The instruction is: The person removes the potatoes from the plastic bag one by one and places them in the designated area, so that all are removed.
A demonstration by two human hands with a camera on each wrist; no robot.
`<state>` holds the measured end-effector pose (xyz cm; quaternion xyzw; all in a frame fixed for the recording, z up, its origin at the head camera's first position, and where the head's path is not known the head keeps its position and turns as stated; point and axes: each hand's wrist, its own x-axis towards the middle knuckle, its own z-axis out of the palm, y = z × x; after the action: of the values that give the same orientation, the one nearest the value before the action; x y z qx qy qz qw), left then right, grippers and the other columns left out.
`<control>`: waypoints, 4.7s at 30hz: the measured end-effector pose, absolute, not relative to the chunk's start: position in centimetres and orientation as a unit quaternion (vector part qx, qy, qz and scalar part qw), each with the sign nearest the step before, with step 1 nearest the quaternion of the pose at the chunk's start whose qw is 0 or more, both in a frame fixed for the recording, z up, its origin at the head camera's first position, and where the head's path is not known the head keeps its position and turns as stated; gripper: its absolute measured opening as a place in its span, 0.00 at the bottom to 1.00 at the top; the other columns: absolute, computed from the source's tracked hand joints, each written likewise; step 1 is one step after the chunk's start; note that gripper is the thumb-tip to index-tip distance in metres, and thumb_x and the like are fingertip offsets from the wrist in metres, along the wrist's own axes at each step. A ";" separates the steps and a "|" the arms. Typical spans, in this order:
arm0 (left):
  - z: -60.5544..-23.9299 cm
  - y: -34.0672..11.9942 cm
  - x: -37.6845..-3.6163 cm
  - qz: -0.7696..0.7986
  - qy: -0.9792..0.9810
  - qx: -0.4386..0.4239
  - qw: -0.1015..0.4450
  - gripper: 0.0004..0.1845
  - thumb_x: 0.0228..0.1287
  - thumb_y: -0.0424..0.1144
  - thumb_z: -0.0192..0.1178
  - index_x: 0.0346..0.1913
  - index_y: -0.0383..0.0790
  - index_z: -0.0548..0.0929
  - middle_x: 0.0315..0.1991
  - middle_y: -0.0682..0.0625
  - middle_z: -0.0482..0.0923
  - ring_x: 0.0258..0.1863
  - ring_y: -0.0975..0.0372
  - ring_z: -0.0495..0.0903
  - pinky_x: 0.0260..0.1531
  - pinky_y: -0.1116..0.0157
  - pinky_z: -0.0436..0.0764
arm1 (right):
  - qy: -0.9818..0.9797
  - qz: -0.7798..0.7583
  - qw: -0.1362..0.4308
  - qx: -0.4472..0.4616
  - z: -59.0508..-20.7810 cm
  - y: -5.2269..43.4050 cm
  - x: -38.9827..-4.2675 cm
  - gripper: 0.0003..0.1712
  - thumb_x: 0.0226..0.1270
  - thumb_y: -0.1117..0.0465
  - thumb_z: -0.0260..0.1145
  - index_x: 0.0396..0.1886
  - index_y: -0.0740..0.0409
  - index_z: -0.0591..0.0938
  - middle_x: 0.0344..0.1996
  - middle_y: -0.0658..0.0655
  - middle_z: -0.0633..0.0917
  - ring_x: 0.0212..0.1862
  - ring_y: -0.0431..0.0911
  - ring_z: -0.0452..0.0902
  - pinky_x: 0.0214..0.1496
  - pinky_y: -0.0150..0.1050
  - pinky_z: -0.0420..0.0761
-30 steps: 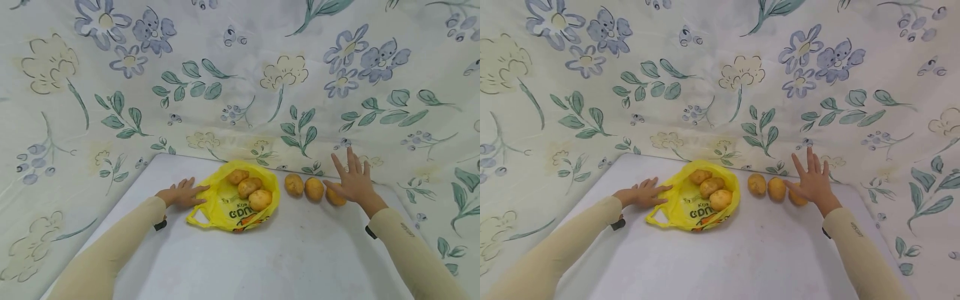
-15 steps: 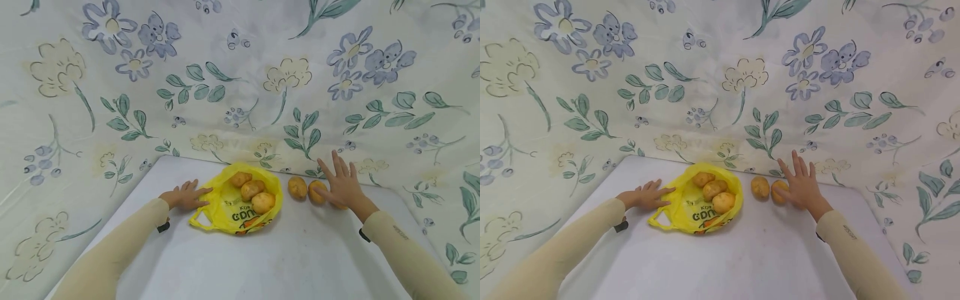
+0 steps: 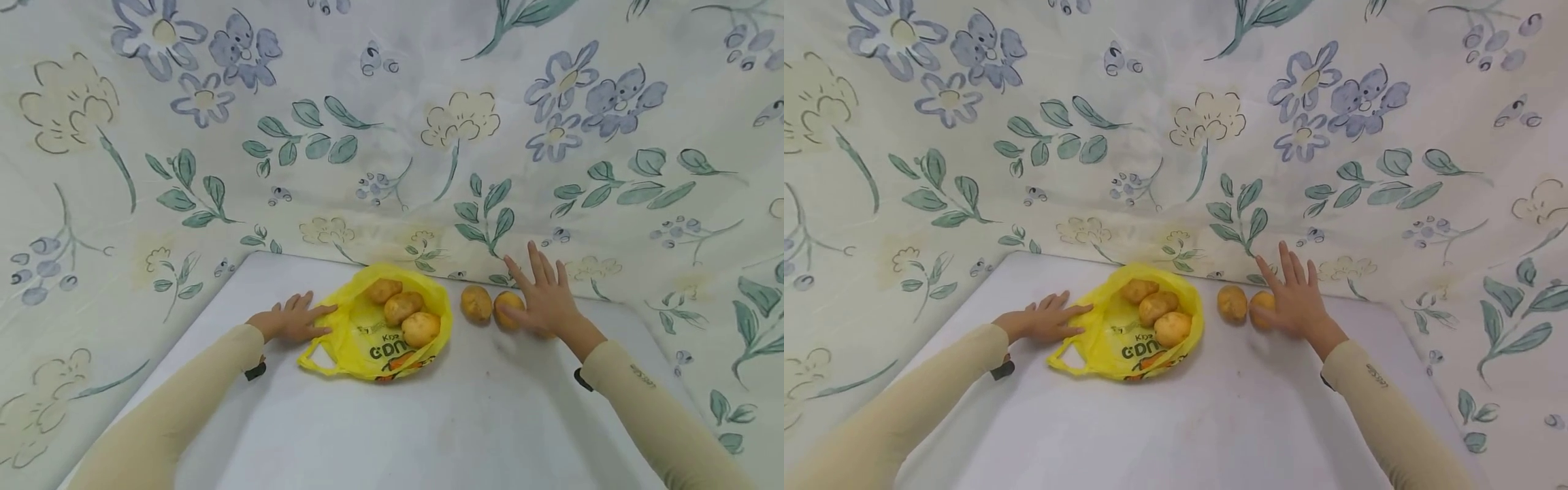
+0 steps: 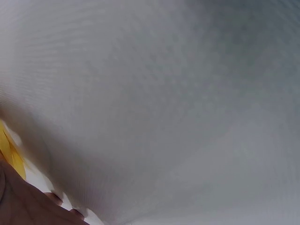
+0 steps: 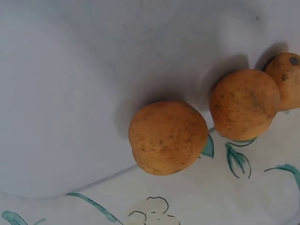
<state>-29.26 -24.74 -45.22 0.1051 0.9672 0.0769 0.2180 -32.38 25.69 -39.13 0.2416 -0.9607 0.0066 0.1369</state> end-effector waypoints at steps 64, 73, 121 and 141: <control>-43.9 -24.4 -29.4 0.095 0.965 0.090 0.228 0.41 0.67 0.72 0.44 0.78 0.58 0.54 0.78 0.30 0.31 0.75 0.30 0.35 0.65 0.26 0.38 | -0.910 -0.024 0.148 0.385 -40.2 15.6 -28.1 0.51 0.64 0.26 0.52 0.81 0.38 0.48 0.80 0.59 0.31 0.80 0.58 0.37 0.76 0.66 0.44; -44.1 -25.0 -29.7 0.082 0.968 0.091 0.218 0.42 0.66 0.74 0.42 0.78 0.59 0.54 0.78 0.30 0.33 0.75 0.30 0.37 0.65 0.25 0.39 | -0.908 -0.033 0.155 0.389 -40.1 14.6 -27.9 0.51 0.65 0.24 0.48 0.81 0.39 0.48 0.80 0.60 0.32 0.80 0.58 0.38 0.76 0.67 0.48; -45.3 -24.4 -29.3 0.082 0.969 0.085 0.218 0.41 0.67 0.73 0.42 0.78 0.61 0.54 0.79 0.31 0.33 0.76 0.32 0.37 0.66 0.26 0.40 | -0.888 0.015 0.103 0.449 -43.0 12.5 -27.6 0.51 0.66 0.28 0.52 0.81 0.39 0.45 0.80 0.63 0.36 0.81 0.57 0.39 0.80 0.56 0.47; -45.2 -24.4 -29.4 0.082 0.967 0.095 0.223 0.41 0.68 0.72 0.43 0.78 0.60 0.54 0.79 0.31 0.33 0.76 0.32 0.36 0.66 0.26 0.39 | -0.899 0.069 0.005 0.432 -43.1 12.1 -29.0 0.55 0.61 0.25 0.57 0.81 0.35 0.44 0.80 0.56 0.29 0.79 0.63 0.43 0.74 0.67 0.55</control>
<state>-29.36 -24.45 -45.25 0.0954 0.9665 0.0824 0.2234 -28.98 12.10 -43.15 0.4323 -0.8990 0.0693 0.0048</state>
